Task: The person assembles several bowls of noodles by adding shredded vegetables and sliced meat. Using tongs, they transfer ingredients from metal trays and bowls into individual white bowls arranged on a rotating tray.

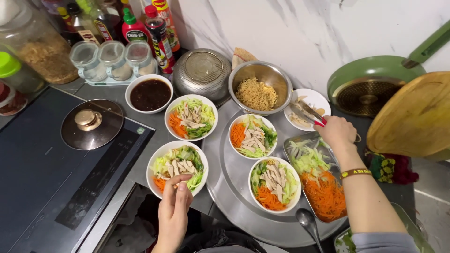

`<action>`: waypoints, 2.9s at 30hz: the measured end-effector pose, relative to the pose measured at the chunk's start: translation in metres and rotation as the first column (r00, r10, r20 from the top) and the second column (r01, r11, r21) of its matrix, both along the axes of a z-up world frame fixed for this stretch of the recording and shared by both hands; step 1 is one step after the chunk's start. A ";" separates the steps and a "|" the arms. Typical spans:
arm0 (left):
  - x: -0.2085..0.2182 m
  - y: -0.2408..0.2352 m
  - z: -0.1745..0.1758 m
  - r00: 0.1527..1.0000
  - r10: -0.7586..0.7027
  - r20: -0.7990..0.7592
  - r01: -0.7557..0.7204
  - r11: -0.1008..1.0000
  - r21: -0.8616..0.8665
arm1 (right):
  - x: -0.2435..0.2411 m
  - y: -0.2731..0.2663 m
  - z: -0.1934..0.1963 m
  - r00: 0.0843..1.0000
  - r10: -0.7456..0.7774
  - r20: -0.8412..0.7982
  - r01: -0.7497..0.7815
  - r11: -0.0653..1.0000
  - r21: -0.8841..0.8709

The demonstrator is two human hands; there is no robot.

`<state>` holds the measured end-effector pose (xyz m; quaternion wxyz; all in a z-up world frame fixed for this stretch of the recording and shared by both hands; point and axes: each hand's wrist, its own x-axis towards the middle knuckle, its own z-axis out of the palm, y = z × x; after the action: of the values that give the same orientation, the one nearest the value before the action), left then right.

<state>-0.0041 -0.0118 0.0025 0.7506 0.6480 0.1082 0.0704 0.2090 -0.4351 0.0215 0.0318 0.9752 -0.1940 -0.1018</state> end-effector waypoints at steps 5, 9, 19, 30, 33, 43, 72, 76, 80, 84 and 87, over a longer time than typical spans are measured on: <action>-0.001 0.016 -0.005 0.994 0.087 0.068 -0.091 0.994 0.058 | -0.015 0.001 0.016 0.997 -0.029 0.078 0.024 0.998 0.059; -0.002 0.030 0.005 0.988 0.137 0.068 -0.145 0.982 0.122 | -0.028 -0.003 0.028 0.992 -0.085 0.092 0.078 0.994 0.079; 0.008 0.046 0.012 0.967 0.253 0.035 -0.255 0.950 0.180 | -0.072 0.024 0.062 0.947 -0.265 0.182 0.194 0.922 0.334; 0.016 0.052 0.013 0.958 0.288 0.006 -0.286 0.947 0.148 | -0.134 0.102 0.067 0.977 -0.211 -0.043 0.199 0.810 0.552; 0.018 0.052 0.012 0.962 0.270 0.038 -0.272 0.951 0.145 | -0.136 0.112 0.055 0.964 -0.236 -0.126 0.264 0.762 0.591; 0.017 0.050 0.008 0.967 0.253 0.020 -0.253 0.958 0.138 | -0.132 0.101 0.028 0.980 -0.162 -0.114 0.199 0.815 0.545; 0.010 0.066 0.008 0.939 0.338 -0.066 -0.333 0.939 0.083 | -0.118 0.103 0.053 0.957 -0.256 -0.135 0.278 0.680 0.679; 0.012 0.066 0.002 0.936 0.332 -0.115 -0.331 0.943 0.030 | -0.122 0.104 0.058 0.943 -0.309 -0.124 0.303 0.644 0.703; 0.017 0.062 0.005 0.943 0.313 -0.110 -0.315 0.949 0.002 | -0.122 0.092 0.049 0.938 -0.337 -0.084 0.271 0.558 0.784; 0.019 0.059 0.006 0.951 0.289 -0.107 -0.290 0.957 0.009 | -0.123 0.094 0.056 0.932 -0.355 -0.070 0.266 0.541 0.798; 0.020 0.057 0.006 0.949 0.286 -0.133 -0.290 0.957 -0.009 | -0.121 0.096 0.059 0.926 -0.374 -0.056 0.266 0.539 0.799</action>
<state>0.0156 0.0454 0.0089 0.7327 0.6179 0.2512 0.1350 0.0876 -0.3389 0.0807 -0.4355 0.8383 -0.3047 -0.1218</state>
